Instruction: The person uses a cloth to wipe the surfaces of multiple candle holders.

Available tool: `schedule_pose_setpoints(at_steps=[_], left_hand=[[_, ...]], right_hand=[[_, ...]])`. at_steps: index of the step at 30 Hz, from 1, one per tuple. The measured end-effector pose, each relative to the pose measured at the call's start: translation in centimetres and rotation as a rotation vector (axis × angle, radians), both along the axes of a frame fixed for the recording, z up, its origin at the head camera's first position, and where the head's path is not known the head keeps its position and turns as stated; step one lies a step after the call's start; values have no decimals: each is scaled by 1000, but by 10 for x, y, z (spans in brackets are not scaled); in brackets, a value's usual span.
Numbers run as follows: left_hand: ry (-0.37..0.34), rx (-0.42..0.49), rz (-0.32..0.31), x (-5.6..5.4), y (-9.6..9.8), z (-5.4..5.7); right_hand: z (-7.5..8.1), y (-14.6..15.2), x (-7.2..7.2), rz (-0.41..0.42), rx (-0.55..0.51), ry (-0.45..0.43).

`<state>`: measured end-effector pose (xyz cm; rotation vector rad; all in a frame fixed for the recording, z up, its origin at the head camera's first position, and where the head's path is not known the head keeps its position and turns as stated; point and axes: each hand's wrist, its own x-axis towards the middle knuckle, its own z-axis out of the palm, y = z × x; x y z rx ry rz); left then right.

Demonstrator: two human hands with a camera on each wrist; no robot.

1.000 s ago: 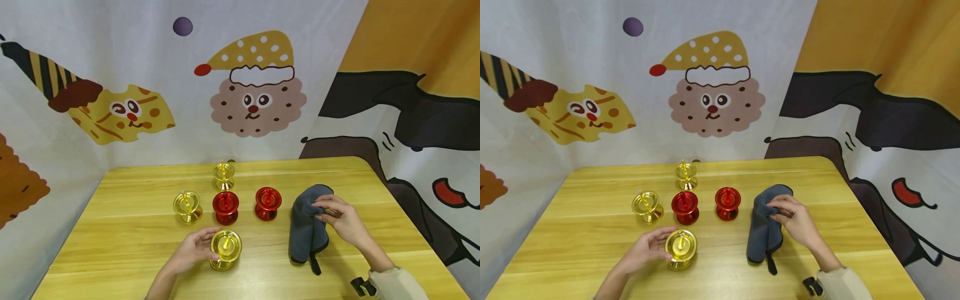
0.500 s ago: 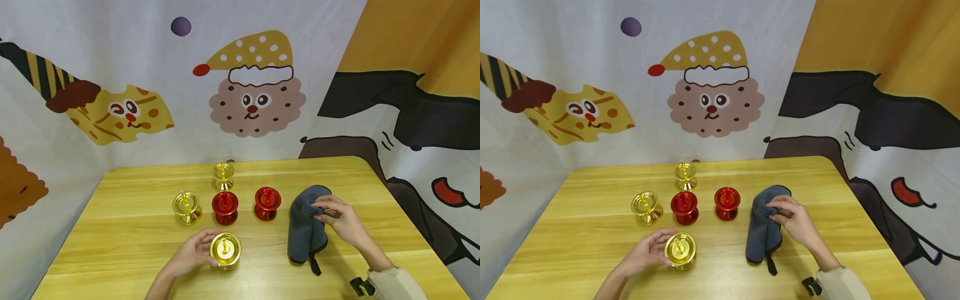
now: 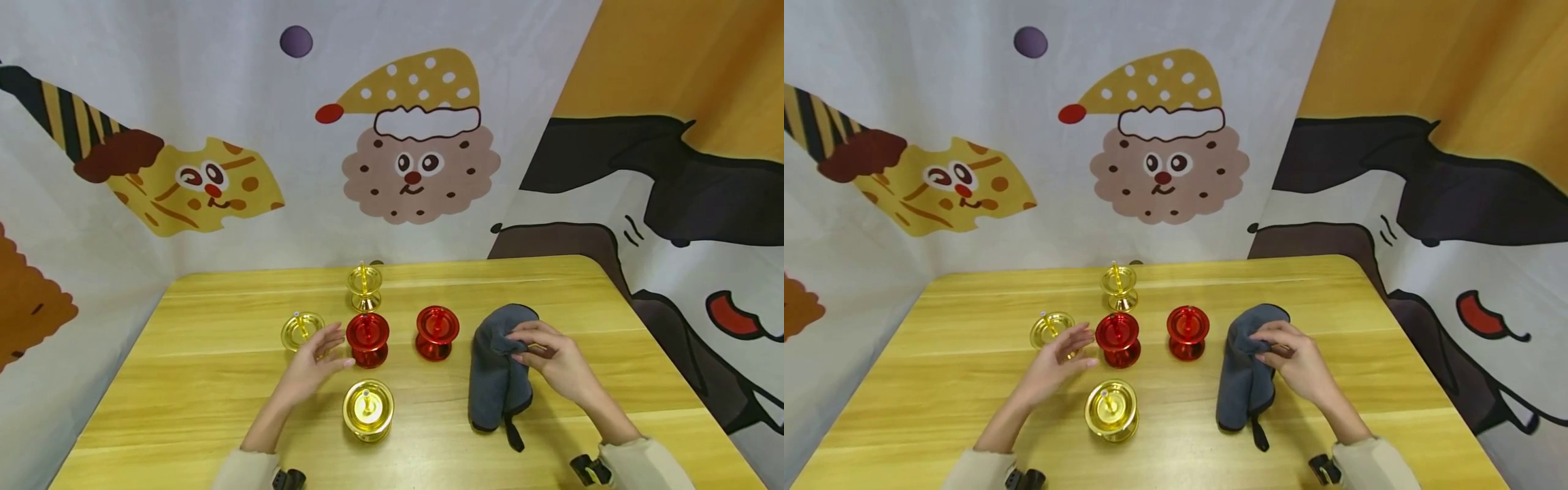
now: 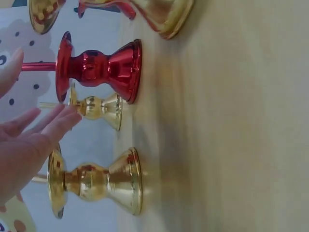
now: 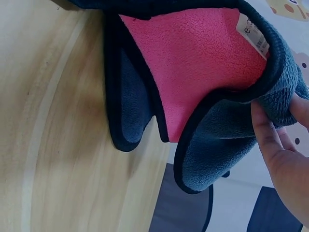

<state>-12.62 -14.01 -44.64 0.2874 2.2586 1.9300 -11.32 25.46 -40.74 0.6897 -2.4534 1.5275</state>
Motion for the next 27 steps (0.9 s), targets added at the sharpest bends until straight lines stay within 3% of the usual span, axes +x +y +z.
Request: schedule_pose_setpoints(at_steps=[4, 9, 12, 15, 19, 21, 27], left_hand=[[-15, -52, 21, -15, 9, 1], [-53, -77, 7, -26, 21, -2], [-64, -78, 11, -30, 26, -5], [-69, -86, 30, -28, 30, 1], [-70, -76, 37, -30, 30, -1], [-68, -67, 41, -33, 30, -9], [-37, -152, 79, -34, 30, -10]], right_hand=[[-2, 0, 1, 3, 2, -1], [-4, 0, 1, 6, 1, -16], [-4, 1, 2, 0, 11, -18], [-5, 1, 2, 0, 17, -18], [-6, 0, 2, 1, 14, -19], [-6, -1, 2, -1, 13, -22], [-8, -2, 2, 1, 11, -44]])
